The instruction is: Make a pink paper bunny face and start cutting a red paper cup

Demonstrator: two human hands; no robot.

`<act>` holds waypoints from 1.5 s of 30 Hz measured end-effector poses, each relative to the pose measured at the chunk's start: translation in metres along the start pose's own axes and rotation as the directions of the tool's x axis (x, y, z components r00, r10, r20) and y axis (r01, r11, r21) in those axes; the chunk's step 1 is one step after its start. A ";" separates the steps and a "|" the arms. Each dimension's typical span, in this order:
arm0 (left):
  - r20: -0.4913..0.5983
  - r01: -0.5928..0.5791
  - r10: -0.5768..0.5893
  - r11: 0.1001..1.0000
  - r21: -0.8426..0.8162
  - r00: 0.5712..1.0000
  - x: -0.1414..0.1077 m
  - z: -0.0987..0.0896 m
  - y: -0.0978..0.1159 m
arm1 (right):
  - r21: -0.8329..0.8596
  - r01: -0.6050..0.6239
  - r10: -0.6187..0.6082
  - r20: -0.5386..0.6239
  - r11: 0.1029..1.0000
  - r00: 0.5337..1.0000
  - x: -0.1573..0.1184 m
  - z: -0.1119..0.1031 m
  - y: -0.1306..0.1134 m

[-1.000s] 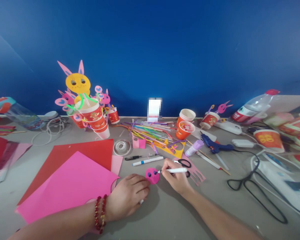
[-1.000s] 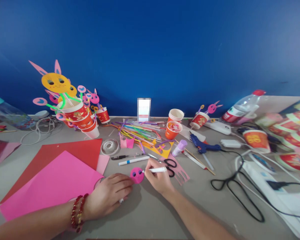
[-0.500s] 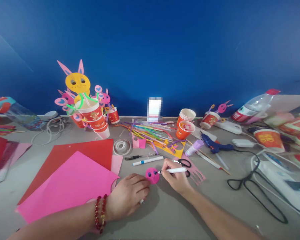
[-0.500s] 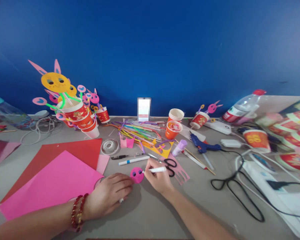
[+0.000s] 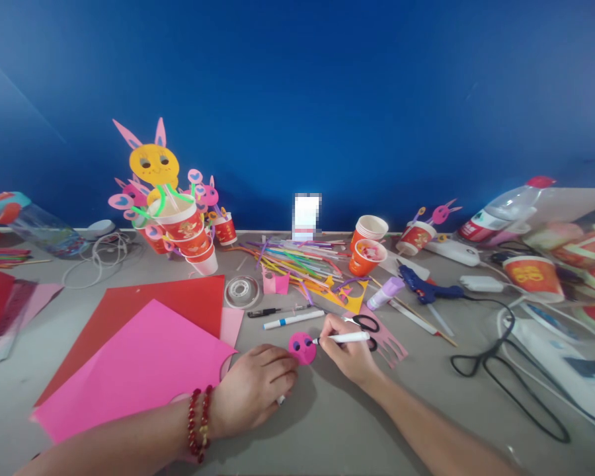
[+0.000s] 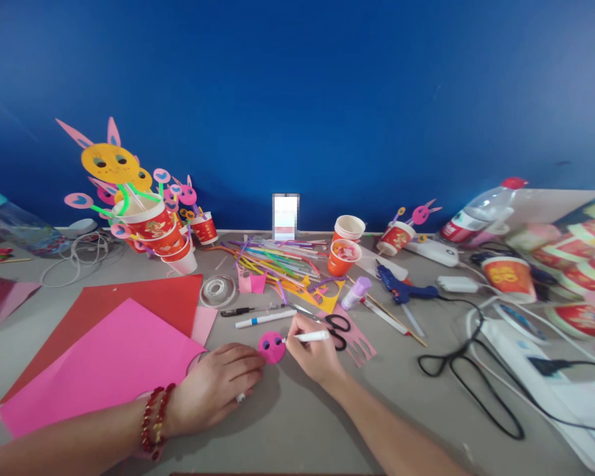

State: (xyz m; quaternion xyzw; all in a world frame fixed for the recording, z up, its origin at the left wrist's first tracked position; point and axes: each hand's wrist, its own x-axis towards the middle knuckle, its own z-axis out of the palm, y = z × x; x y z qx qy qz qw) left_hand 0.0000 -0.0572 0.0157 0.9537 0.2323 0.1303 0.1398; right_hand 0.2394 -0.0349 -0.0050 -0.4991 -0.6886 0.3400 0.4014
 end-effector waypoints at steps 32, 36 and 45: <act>-0.006 0.005 -0.005 1.000 -0.010 1.000 0.000 0.000 0.000 | 0.051 0.007 -0.009 0.037 0.999 0.999 -0.001 0.000 0.000; 0.000 0.002 -0.002 1.000 -0.004 1.000 0.001 -0.001 0.000 | 0.048 0.025 -0.027 0.033 0.999 0.999 -0.001 0.001 0.000; -0.009 -0.001 0.001 1.000 0.000 1.000 0.001 0.000 -0.001 | 0.031 0.038 -0.040 0.044 0.999 0.998 0.000 0.001 0.000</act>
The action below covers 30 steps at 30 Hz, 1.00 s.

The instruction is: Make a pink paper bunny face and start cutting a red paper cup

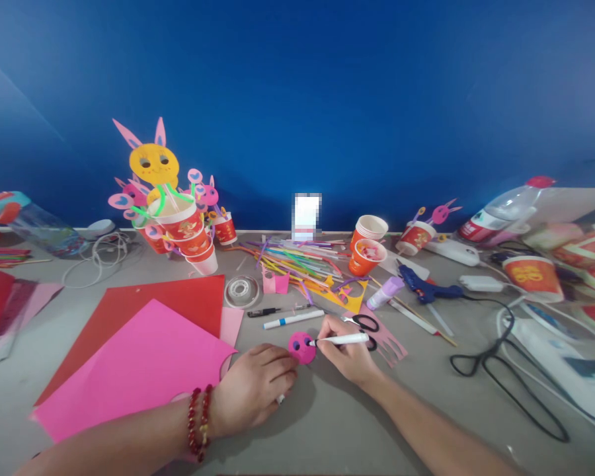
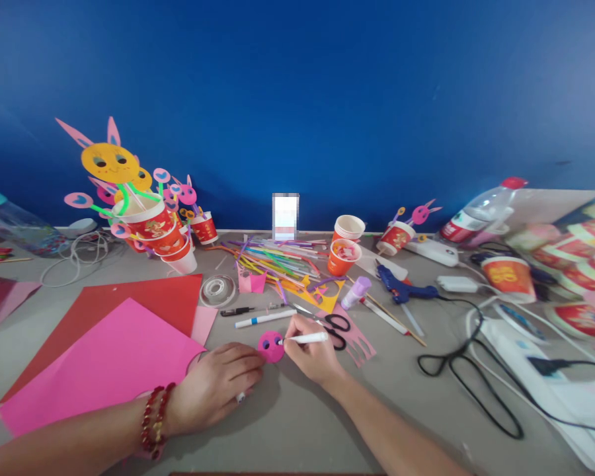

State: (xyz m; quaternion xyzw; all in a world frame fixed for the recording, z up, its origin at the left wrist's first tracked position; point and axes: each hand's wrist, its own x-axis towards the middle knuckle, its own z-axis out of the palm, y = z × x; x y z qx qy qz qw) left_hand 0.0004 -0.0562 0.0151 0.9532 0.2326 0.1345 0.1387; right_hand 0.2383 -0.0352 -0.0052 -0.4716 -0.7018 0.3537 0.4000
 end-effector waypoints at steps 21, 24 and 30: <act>0.002 -0.005 0.005 1.000 0.015 1.000 0.000 0.000 0.001 | -0.020 -0.009 0.008 -0.006 1.000 1.000 0.000 0.000 -0.001; 0.000 -0.004 0.004 1.000 0.017 1.000 0.000 0.000 0.000 | -0.011 -0.007 0.007 -0.019 1.000 1.000 0.000 0.000 0.000; 0.001 -0.005 0.005 1.000 0.007 1.000 -0.001 0.000 0.001 | -0.029 0.014 -0.014 0.002 0.999 1.000 0.001 -0.001 -0.002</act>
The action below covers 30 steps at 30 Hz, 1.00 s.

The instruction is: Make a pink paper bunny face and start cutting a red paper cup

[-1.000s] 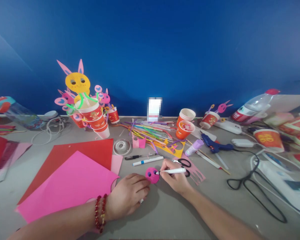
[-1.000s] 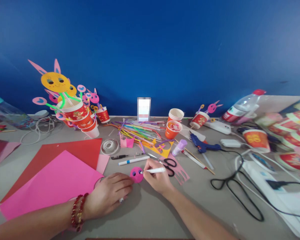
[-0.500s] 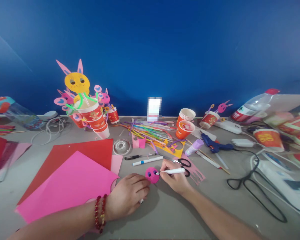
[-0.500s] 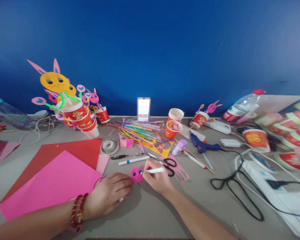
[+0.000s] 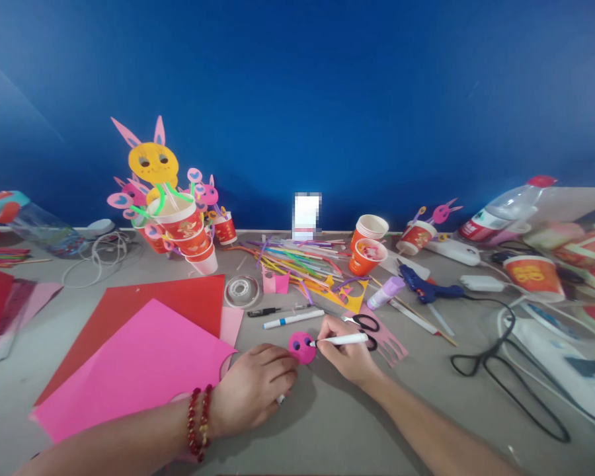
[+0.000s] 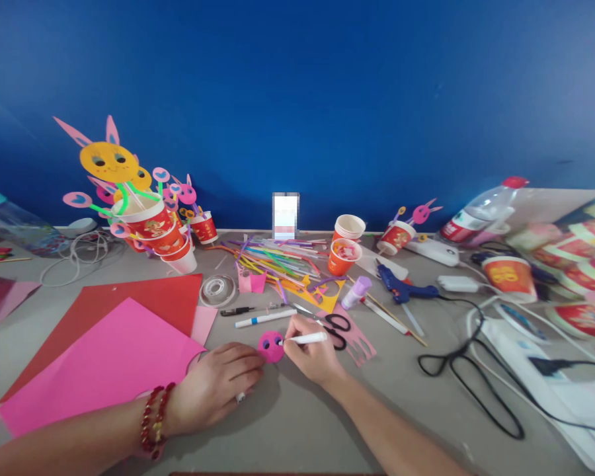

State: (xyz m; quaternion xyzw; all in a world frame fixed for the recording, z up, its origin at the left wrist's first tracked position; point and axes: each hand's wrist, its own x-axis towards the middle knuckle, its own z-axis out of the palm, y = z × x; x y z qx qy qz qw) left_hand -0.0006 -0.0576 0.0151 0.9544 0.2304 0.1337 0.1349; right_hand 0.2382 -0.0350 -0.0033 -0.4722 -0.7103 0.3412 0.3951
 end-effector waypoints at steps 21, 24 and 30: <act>-0.002 0.003 -0.003 1.000 0.000 1.000 0.002 -0.001 0.000 | 0.007 -0.026 0.026 0.011 1.000 1.000 0.000 0.000 -0.002; -0.003 0.004 -0.004 1.000 0.003 1.000 0.001 0.000 0.000 | -0.008 -0.014 0.014 0.008 1.000 1.000 0.001 -0.001 -0.005; -0.004 0.003 -0.003 1.000 0.009 1.000 0.002 -0.001 0.000 | 0.007 -0.027 0.027 -0.004 1.000 1.000 0.000 0.000 -0.001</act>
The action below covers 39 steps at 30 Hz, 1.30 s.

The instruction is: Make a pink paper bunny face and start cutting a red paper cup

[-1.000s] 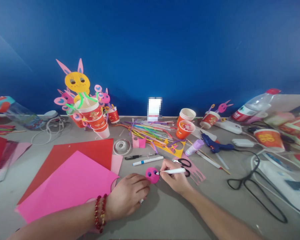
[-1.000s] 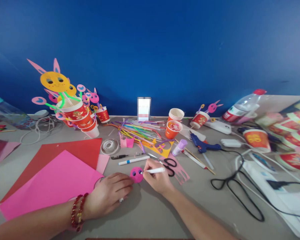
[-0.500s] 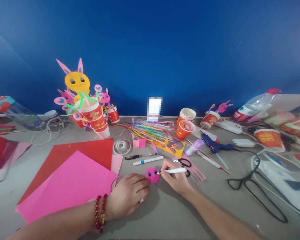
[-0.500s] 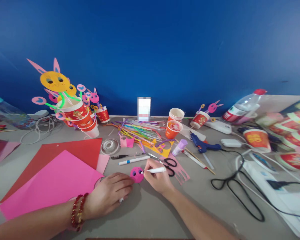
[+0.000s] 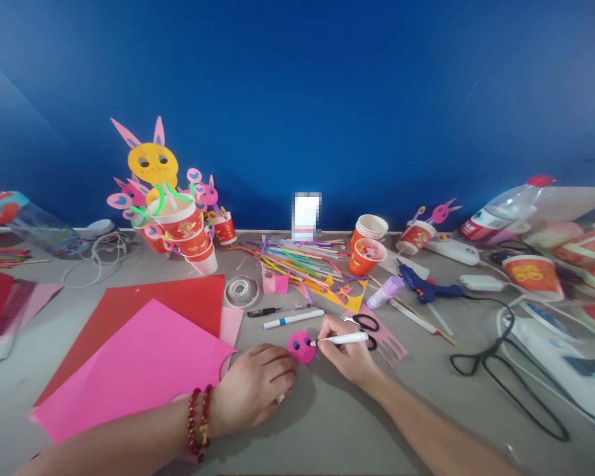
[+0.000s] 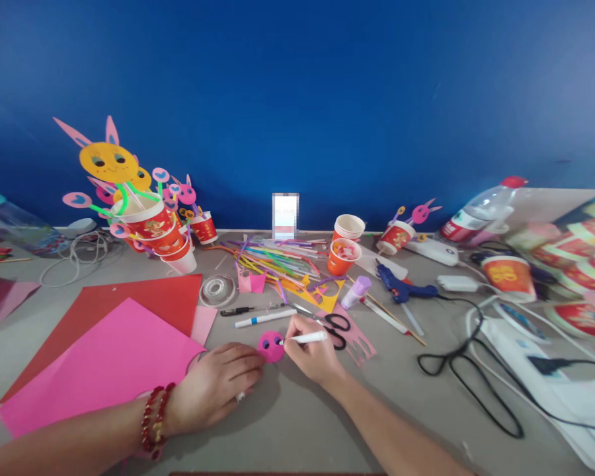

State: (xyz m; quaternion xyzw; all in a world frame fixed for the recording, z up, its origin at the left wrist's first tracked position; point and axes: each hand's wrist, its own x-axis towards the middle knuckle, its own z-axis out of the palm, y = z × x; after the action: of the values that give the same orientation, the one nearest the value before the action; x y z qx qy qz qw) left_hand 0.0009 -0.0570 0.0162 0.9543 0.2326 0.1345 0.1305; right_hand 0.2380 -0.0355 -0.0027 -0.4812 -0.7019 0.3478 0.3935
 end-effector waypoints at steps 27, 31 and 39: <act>0.001 0.001 -0.001 1.000 0.025 1.000 0.000 0.001 -0.001 | -0.022 0.000 0.000 0.009 1.000 1.000 0.000 -0.001 0.001; -0.007 -0.005 0.005 1.000 0.018 1.000 0.000 0.001 -0.001 | -0.032 0.012 -0.011 0.013 0.999 1.000 0.001 0.000 -0.001; 0.001 -0.005 0.005 1.000 0.008 1.000 0.001 0.000 -0.001 | 0.012 -0.015 0.015 -0.013 1.000 1.000 -0.001 0.000 0.002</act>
State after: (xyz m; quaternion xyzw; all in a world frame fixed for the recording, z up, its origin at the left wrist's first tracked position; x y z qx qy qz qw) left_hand 0.0013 -0.0559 0.0161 0.9556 0.2305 0.1335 0.1263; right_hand 0.2392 -0.0363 -0.0044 -0.4862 -0.6935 0.3518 0.3986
